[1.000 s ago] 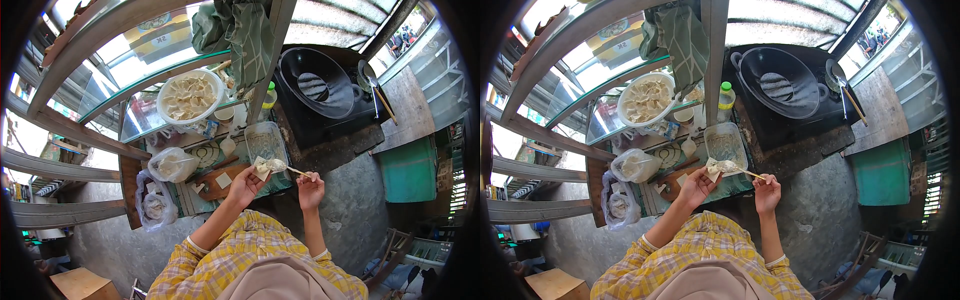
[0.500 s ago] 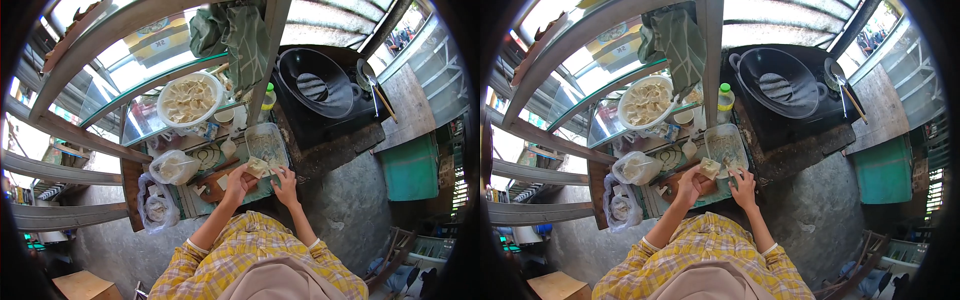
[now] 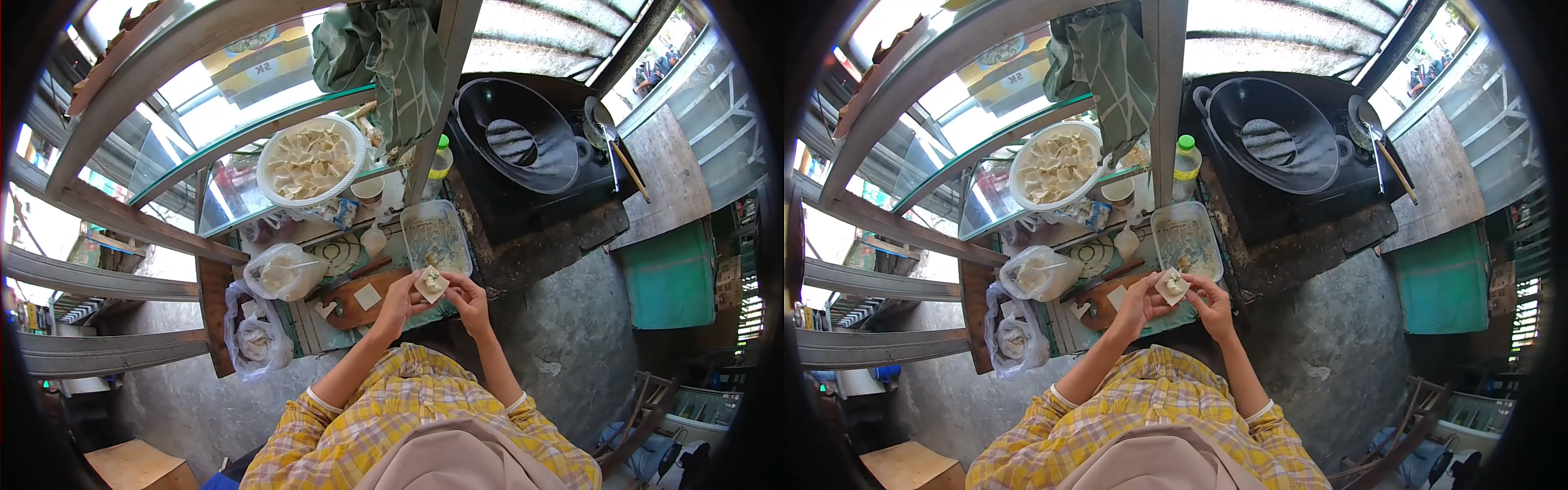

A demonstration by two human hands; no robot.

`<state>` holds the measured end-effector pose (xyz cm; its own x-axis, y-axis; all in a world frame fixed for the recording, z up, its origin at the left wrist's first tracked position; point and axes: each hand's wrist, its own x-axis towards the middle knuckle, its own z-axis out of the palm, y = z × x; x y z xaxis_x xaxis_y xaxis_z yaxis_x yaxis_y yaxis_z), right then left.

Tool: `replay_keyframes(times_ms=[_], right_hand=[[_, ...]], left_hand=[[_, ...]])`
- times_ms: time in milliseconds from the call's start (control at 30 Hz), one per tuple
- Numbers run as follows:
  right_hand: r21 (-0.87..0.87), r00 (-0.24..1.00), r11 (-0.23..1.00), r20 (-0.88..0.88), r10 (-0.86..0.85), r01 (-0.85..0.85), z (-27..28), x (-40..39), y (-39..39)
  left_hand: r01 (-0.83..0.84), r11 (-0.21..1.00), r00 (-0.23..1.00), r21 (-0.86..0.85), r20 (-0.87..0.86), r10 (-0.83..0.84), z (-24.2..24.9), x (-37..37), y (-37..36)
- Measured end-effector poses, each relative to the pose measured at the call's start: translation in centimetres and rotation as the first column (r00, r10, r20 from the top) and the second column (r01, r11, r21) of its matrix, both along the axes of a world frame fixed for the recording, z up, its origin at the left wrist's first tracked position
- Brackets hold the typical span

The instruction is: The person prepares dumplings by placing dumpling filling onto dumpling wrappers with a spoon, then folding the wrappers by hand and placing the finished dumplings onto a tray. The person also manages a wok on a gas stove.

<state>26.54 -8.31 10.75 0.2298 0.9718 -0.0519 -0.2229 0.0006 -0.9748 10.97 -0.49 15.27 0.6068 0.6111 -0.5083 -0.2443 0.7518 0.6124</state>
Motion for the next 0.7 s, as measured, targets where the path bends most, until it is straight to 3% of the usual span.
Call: replay_keyframes(times_ms=[100, 333, 633, 700], right_hand=[[-0.008, 0.996, 1.000, -0.090, -0.003, 0.002, 0.4, -0.3, 0.1], [0.015, 0.960, 1.000, -0.281, -0.015, 0.020, 1.7, -1.4, 0.9], [-0.016, 0.930, 0.974, -0.295, -0.219, 0.225, 1.1, -2.3, 1.3], [-0.033, 0.862, 0.954, -0.421, -0.283, 0.297, 0.9, -2.3, 1.5]], left_hand=[[0.100, 0.995, 0.995, -0.018, -0.004, -0.100, -0.1, -0.3, 0.3], [0.117, 0.993, 0.993, 0.007, 0.001, -0.117, -0.2, -0.1, 0.4], [0.108, 0.990, 0.988, -0.093, 0.121, -0.096, 0.0, 0.2, 0.8], [0.087, 0.985, 0.978, -0.152, 0.200, -0.055, 0.0, 0.2, 0.8]])
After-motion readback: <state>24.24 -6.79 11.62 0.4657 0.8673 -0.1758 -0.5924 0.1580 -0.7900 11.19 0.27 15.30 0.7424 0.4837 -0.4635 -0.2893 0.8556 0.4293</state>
